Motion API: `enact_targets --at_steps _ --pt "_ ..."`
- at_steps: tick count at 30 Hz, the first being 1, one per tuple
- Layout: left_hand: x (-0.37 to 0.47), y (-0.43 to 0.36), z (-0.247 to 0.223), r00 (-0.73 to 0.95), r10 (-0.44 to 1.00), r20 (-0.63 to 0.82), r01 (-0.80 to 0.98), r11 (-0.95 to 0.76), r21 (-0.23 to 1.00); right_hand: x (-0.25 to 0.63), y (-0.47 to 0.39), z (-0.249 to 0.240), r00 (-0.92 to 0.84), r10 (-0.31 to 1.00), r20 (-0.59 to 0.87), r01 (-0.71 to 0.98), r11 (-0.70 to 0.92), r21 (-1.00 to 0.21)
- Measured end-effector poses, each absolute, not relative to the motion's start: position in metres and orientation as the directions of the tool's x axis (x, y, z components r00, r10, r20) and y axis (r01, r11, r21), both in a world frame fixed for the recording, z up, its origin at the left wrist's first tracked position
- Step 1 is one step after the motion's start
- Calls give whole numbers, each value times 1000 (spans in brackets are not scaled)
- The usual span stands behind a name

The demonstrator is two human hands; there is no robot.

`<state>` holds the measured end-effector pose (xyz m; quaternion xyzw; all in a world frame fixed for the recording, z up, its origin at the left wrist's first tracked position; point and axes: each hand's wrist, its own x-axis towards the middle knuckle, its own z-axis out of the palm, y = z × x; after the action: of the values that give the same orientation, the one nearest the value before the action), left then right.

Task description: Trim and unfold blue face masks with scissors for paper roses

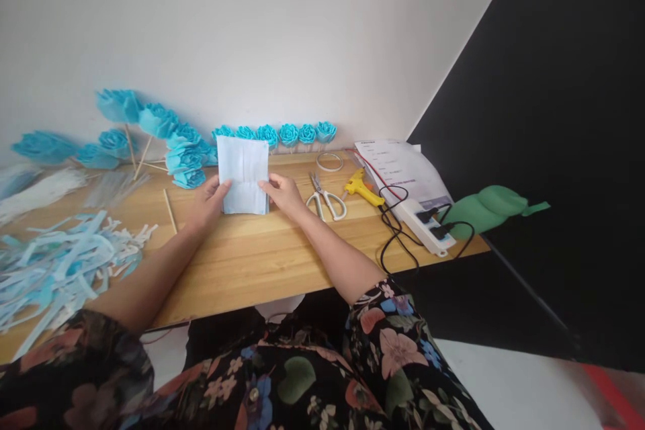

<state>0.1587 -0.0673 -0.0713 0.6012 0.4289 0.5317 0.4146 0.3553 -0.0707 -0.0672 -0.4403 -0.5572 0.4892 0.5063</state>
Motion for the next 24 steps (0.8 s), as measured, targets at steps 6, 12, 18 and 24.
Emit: enact_targets --at_steps 6,12,18,24 --pt "159 -69 -70 69 966 250 110 -256 960 359 -77 -57 -100 965 244 102 254 -962" --pt "163 -71 -70 92 964 251 90 -260 962 360 -73 -56 -142 961 239 -18 239 -971" --pt "165 -74 -66 145 975 166 164 -189 968 358 -66 -74 -212 971 113 -17 112 -994" --pt "164 -76 -64 119 984 131 226 -155 962 353 -65 -79 -234 958 164 13 172 -985"
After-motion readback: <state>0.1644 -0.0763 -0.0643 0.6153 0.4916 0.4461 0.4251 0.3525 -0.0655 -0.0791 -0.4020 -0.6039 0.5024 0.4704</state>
